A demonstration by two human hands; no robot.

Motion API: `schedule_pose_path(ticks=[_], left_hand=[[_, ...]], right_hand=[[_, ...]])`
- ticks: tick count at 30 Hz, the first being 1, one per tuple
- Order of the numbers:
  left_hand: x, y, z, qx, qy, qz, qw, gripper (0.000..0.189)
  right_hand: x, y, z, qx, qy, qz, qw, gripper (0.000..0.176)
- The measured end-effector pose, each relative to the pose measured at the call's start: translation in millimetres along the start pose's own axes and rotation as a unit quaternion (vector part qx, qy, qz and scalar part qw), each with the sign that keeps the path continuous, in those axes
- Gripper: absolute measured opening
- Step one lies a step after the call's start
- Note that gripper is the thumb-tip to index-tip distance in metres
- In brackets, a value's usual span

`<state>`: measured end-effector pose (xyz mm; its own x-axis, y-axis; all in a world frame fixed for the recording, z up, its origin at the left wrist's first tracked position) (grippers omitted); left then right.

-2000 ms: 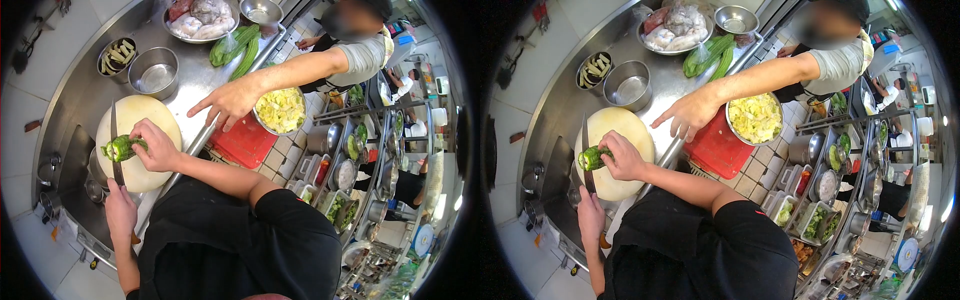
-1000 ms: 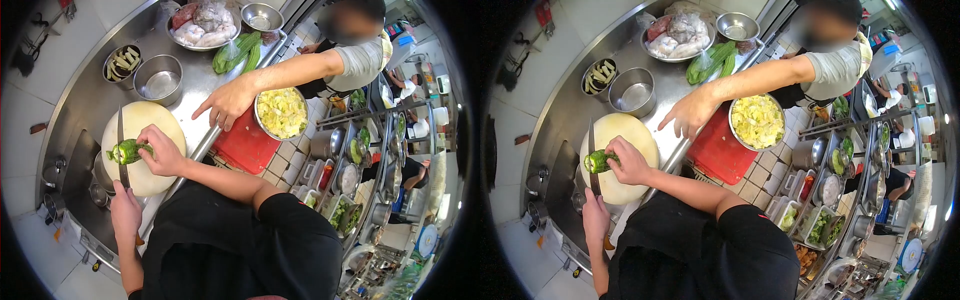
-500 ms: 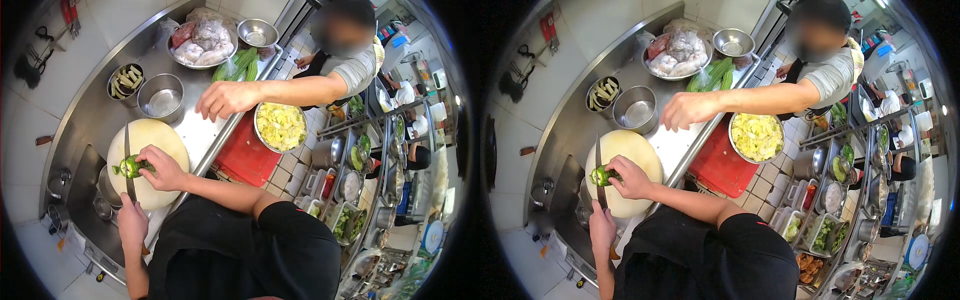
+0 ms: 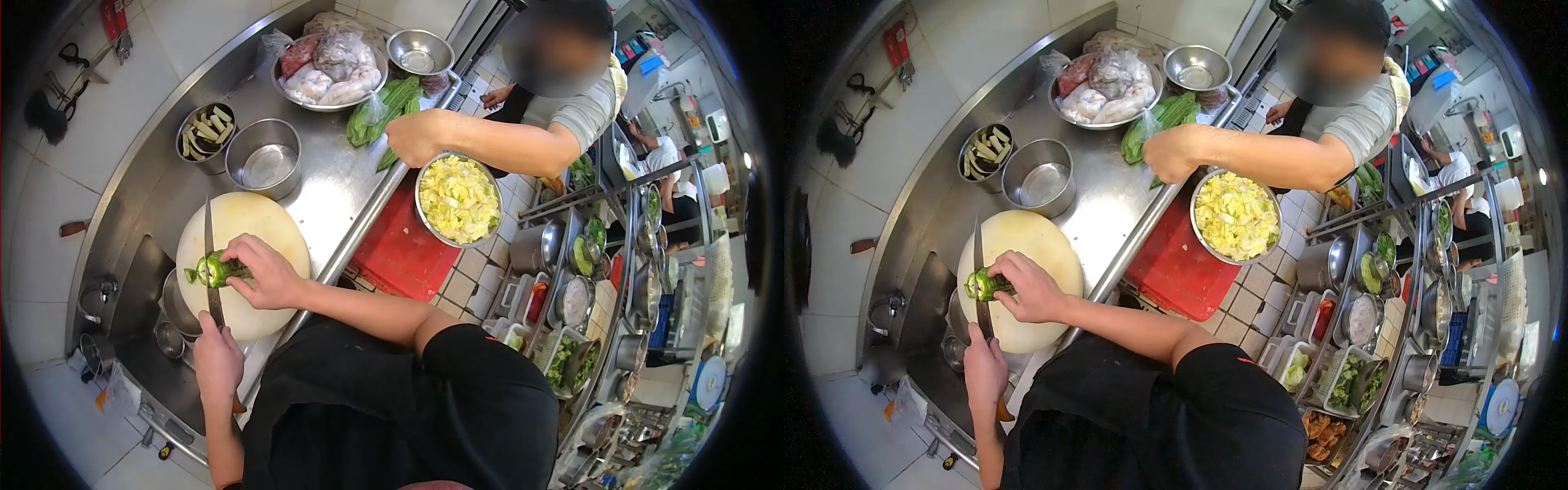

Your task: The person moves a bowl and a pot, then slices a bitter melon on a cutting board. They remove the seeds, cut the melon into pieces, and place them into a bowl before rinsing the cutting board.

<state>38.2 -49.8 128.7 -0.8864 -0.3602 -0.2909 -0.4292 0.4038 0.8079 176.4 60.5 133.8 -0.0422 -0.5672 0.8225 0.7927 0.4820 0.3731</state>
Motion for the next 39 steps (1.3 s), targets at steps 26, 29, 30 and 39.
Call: schedule_pose_path(ticks=[26,29,30,39], left_hand=[[-7.4,6.2,-3.1,-0.002,-0.003,-0.004,1.0,0.035],[-8.0,6.6,-4.2,-0.007,-0.003,-0.004,1.0,0.033],[-6.3,5.9,-3.9,-0.007,0.009,-0.006,1.0,0.031],[-2.7,18.0,13.4,0.021,-0.008,-0.034,0.999,0.025]], right_hand=[[0.0,-2.0,2.4,0.012,-0.01,-0.005,1.0,0.037],[-0.5,-0.9,2.7,0.006,-0.001,-0.013,1.0,0.035],[-2.8,-2.4,2.9,0.001,-0.001,-0.011,1.0,0.035],[-17.1,-5.7,25.7,0.041,-0.018,-0.044,0.998,0.031]])
Point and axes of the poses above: each hand's wrist, its own z-axis towards the middle knuckle, its own y-axis out of the back of the hand, x = y × z, the point moved 10 cm from there along z, towards the middle knuckle, and after that the axes turned 15 degrees about x, right-handed, at the moved point
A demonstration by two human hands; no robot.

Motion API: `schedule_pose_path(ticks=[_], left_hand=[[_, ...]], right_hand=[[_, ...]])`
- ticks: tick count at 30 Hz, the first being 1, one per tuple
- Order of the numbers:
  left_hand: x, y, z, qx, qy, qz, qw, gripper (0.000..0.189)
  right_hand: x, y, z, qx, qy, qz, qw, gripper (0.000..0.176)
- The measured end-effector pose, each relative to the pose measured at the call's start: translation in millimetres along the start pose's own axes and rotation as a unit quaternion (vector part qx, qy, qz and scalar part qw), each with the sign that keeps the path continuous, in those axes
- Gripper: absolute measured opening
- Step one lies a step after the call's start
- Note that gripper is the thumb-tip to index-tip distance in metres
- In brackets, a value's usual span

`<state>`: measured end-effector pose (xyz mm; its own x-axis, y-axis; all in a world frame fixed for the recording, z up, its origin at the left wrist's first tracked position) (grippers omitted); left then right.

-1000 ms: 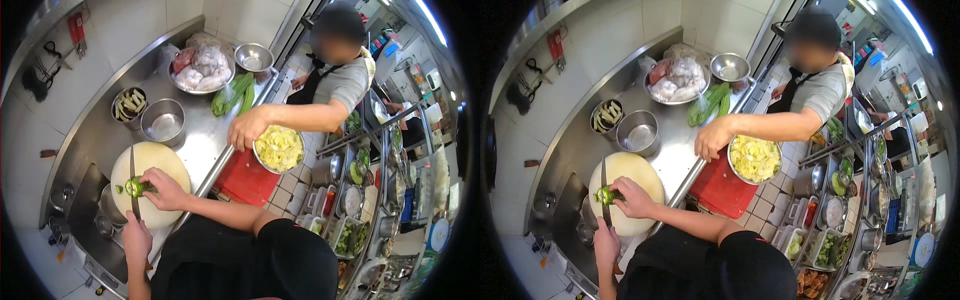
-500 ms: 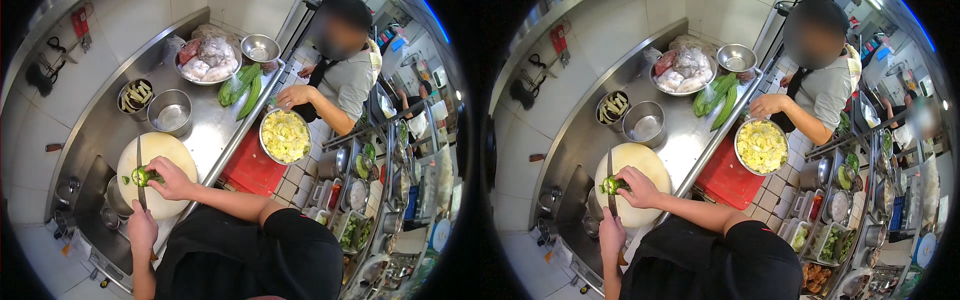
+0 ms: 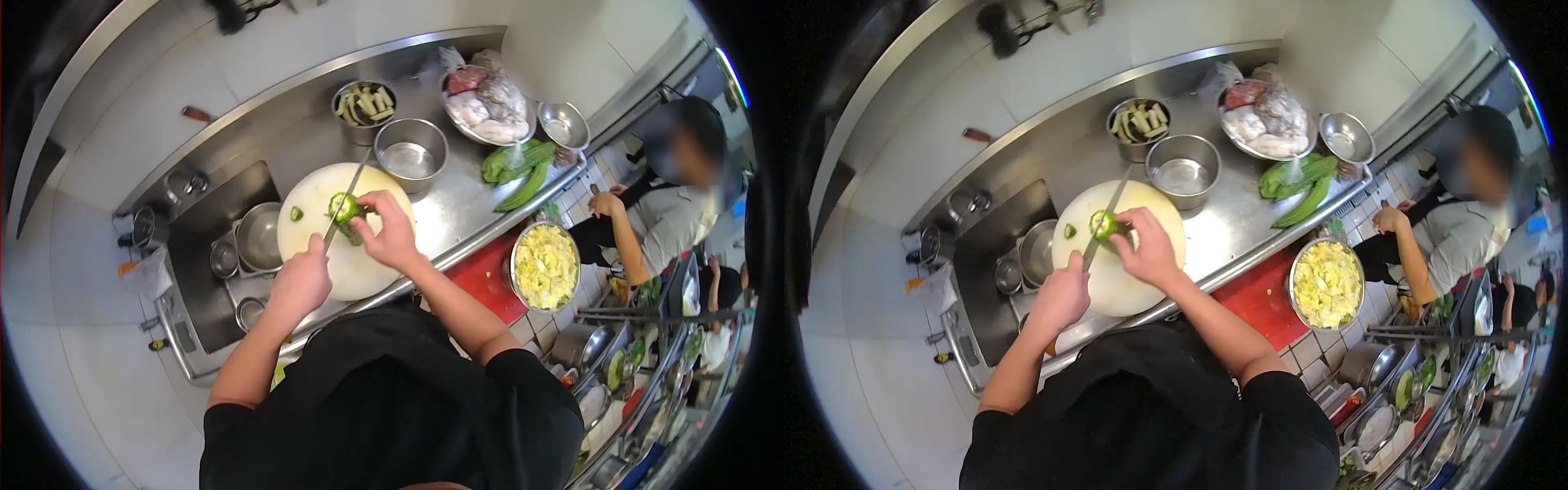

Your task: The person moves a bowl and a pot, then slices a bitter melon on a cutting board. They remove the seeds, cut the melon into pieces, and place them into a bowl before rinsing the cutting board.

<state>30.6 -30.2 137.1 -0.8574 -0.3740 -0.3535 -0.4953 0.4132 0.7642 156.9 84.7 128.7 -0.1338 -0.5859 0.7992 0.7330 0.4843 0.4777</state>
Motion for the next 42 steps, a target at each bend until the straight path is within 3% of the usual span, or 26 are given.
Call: schedule_pose_path(ticks=[3,5,7,10,13,17,18,21,25,26,30,37,42], left_hand=[[0.5,0.4,1.3,0.021,0.002,-0.017,1.0,0.024],[-1.6,-2.9,1.8,0.018,-0.015,-0.02,1.0,0.021],[-5.8,-3.4,2.1,0.023,-0.02,-0.019,0.999,0.021],[-6.1,-6.5,9.1,0.03,-0.013,-0.009,0.999,0.02],[-6.7,-15.6,14.2,0.037,-0.023,-0.006,0.999,0.02],[-0.1,-21.0,15.5,0.015,-0.028,-0.001,0.999,0.02],[2.8,-24.0,15.5,0.01,-0.029,-0.003,1.0,0.02],[8.4,-22.8,19.3,-0.006,-0.032,-0.003,0.999,0.022],[21.6,-12.7,22.5,-0.024,-0.016,0.003,1.0,0.025],[24.4,-12.3,23.6,-0.027,-0.012,0.005,1.0,0.025],[32.0,-9.5,40.0,-0.033,-0.025,-0.022,0.999,0.023],[27.9,-3.8,50.8,0.013,-0.016,-0.017,1.0,0.025],[27.0,-11.1,60.4,0.04,0.0,-0.024,0.999,0.032]], right_hand=[[7.9,19.7,18.1,-0.034,0.026,-0.013,0.999,0.024],[39.8,47.2,54.0,-0.069,0.103,-0.021,0.992,0.018],[64.9,59.6,95.3,-0.022,0.118,0.029,0.992,0.013],[42.6,25.6,142.5,0.083,0.114,0.049,0.989,0.016],[-57.2,-50.0,143.7,0.238,-0.004,-0.144,0.96,0.023],[-33.1,-42.4,142.8,0.235,-0.034,-0.04,0.97,0.028],[-39.9,-53.6,139.8,0.27,-0.035,-0.109,0.956,0.029],[-21.0,-44.1,146.4,0.231,0.003,0.108,0.967,0.033],[19.4,-61.0,102.7,0.323,0.127,0.021,0.938,0.041],[17.8,-71.6,96.8,0.331,0.113,-0.019,0.937,0.048],[17.9,-67.1,106.2,0.21,0.142,-0.038,0.967,0.057],[1.8,-60.8,110.7,0.202,0.091,-0.035,0.975,0.056],[0.9,-64.7,105.1,0.177,0.103,-0.045,0.978,0.051]])
Point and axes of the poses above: each hand's wrist, its own z-axis towards the middle knuckle, its own y-axis out of the back of the hand, x = y × z, the point moved 10 cm from there along z, towards the middle knuckle, and after that the axes turned 15 degrees about x, right-handed, at the moved point
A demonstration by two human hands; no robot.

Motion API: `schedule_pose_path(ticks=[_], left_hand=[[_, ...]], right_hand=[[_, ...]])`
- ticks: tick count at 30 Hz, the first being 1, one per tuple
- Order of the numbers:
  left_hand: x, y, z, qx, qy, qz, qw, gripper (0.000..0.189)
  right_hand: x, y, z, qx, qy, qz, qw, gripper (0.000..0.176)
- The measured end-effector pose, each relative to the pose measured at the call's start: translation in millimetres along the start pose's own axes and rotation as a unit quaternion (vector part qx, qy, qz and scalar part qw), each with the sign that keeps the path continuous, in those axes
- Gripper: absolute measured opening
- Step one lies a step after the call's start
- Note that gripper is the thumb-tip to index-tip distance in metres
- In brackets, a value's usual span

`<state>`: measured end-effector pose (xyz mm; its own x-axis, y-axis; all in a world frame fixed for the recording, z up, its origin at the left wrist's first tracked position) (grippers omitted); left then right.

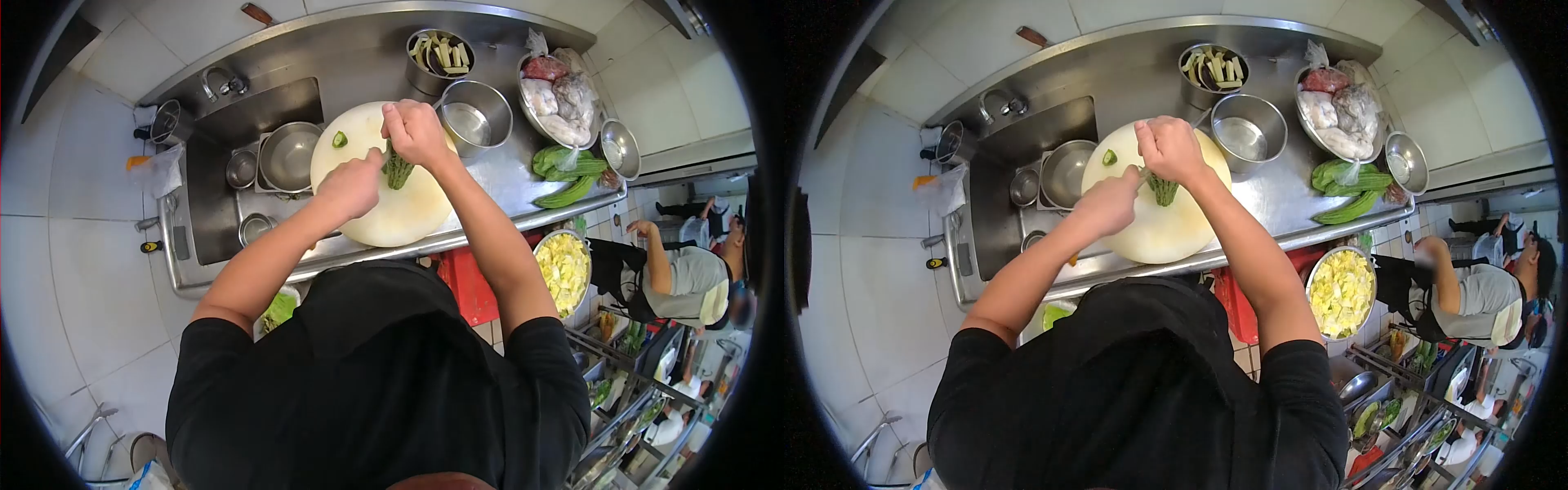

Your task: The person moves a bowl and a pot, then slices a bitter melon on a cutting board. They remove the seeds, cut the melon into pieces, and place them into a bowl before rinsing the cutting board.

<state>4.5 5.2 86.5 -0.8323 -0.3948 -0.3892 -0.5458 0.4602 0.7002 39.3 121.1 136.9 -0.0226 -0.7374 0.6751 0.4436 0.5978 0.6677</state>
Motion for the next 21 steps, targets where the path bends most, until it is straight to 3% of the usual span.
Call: schedule_pose_path(ticks=[14,19,21], left_hand=[[10.6,-48.4,46.3,-0.013,-0.014,-0.011,1.0,0.034],[43.1,-130.0,82.7,0.001,-0.017,0.018,1.0,0.035],[41.7,-123.3,80.9,0.003,-0.016,0.021,1.0,0.034]], right_hand=[[3.1,6.2,-8.7,-0.063,0.004,-0.032,0.998,0.041],[20.3,0.4,-15.7,-0.076,0.03,-0.066,0.994,0.035],[27.4,4.1,-17.1,-0.074,0.039,-0.064,0.994,0.033]])
Point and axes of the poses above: each hand's wrist, its own z-axis towards the middle knuckle, its own y-axis out of the back of the hand, x = y × z, the point moved 10 cm from there along z, towards the middle knuckle, and after that the axes turned 15 degrees about x, right-handed, at the moved point
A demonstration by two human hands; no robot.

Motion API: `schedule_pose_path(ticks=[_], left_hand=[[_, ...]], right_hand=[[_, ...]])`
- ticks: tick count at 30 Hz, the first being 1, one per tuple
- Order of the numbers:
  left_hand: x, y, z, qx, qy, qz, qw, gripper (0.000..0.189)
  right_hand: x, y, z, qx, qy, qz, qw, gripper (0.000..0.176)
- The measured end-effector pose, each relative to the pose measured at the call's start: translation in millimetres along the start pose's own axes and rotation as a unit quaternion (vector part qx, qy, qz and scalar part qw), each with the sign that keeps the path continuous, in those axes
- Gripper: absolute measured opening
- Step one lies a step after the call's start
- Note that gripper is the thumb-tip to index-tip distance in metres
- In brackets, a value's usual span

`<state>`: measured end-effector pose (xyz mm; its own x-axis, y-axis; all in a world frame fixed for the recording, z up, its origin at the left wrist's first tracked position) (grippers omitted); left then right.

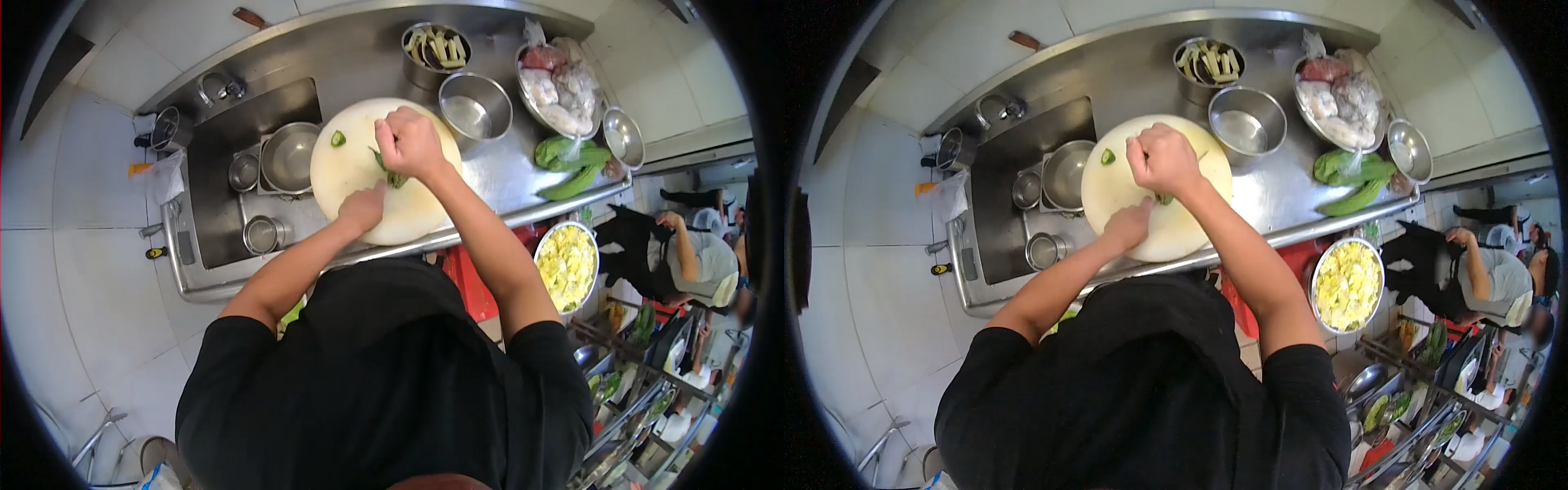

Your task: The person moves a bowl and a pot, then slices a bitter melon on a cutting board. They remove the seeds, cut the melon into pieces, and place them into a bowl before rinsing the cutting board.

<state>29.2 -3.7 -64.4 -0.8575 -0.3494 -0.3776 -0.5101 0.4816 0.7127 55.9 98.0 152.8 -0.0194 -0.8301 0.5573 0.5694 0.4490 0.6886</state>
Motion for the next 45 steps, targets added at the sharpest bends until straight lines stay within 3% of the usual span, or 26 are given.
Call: schedule_pose_path(ticks=[2,5,6,9,13,16,18,19,20,22,24,27,28,30,33,34,36,39,42,45], left_hand=[[2.5,-6.3,-4.5,0.031,0.015,0.002,0.999,0.027],[2.5,-7.3,-1.7,0.018,0.012,0.003,1.0,0.028],[5.9,-11.0,-2.7,0.018,0.013,0.009,1.0,0.028],[23.4,-21.2,-27.9,0.024,0.008,0.006,1.0,0.029],[60.6,-36.6,-90.3,0.075,0.044,0.002,0.996,0.029],[71.8,-35.8,-123.7,0.093,0.059,0.001,0.994,0.027],[76.7,-33.2,-133.6,0.097,0.064,0.006,0.993,0.026],[81.2,-36.2,-136.4,0.099,0.066,0.01,0.993,0.026],[83.3,-37.9,-138.0,0.103,0.067,0.016,0.992,0.026],[73.4,-34.9,-137.9,0.082,0.057,-0.008,0.995,0.026],[65.1,-39.9,-123.7,0.051,0.032,-0.031,0.998,0.026],[32.6,-31.1,-95.1,0.027,0.015,-0.074,0.997,0.026],[22.1,-28.8,-79.6,0.024,0.007,-0.072,0.997,0.026],[15.7,-27.0,-54.0,0.026,0.018,-0.073,0.997,0.028],[22.9,-22.9,-38.7,0.032,0.052,-0.052,0.997,0.028],[24.0,-20.5,-37.2,0.027,0.058,-0.045,0.997,0.028],[30.4,-18.5,-38.1,0.016,0.075,-0.035,0.996,0.028],[31.3,-20.0,-35.4,0.014,0.079,-0.027,0.996,0.026],[29.9,-20.0,-36.5,0.012,0.082,-0.022,0.996,0.025],[26.8,-17.4,-36.0,0.004,0.079,-0.019,0.997,0.025]], right_hand=[[-0.2,0.0,-4.4,-0.014,0.004,0.013,1.0,0.033],[-0.9,-3.8,-12.9,-0.02,0.021,0.022,0.999,0.017],[-0.2,-2.9,-16.6,-0.033,0.021,0.031,0.999,0.021],[-30.4,-15.8,-40.9,-0.108,-0.1,0.08,0.986,0.06],[-57.1,-27.8,-46.0,-0.044,-0.244,0.173,0.953,0.075],[-90.8,0.0,-66.6,-0.136,-0.285,0.214,0.925,0.076],[-108.8,59.3,-95.8,-0.208,-0.298,0.099,0.926,0.078],[-113.4,90.8,-107.1,-0.202,-0.33,0.159,0.908,0.081],[-123.1,122.8,-122.6,-0.193,-0.368,0.113,0.903,0.082],[-176.8,156.0,-166.8,-0.171,-0.413,0.124,0.886,0.083],[-210.8,180.7,-213.5,-0.203,-0.48,-0.002,0.854,0.081],[-322.0,155.2,-315.3,-0.285,-0.565,0.056,0.772,0.075],[-293.2,154.9,-318.1,-0.287,-0.625,0.033,0.725,0.075],[-339.9,123.5,-346.7,-0.267,-0.629,0.05,0.728,0.079],[-332.4,90.9,-346.3,-0.259,-0.638,0.057,0.723,0.082],[-321.7,82.2,-331.4,-0.165,-0.627,0.125,0.751,0.089],[-330.9,77.9,-335.8,-0.092,-0.653,0.092,0.746,0.082],[-322.5,134.2,-369.6,-0.113,-0.66,-0.112,0.734,0.079],[-316.1,202.6,-429.7,-0.143,-0.803,-0.212,0.539,0.094],[-339.9,220.0,-468.9,-0.105,-0.844,-0.11,0.514,0.123]])
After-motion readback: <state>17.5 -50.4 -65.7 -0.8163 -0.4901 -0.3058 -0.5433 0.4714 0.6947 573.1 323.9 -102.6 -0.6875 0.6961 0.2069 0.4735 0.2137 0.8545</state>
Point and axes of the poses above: each hand's wrist, its own z-axis towards the middle knuckle, its own y-axis out of the back of the hand, x = y × z, the point moved 10 cm from there along z, towards the middle knuckle, and after that the axes turned 15 degrees about x, right-handed, at the moved point
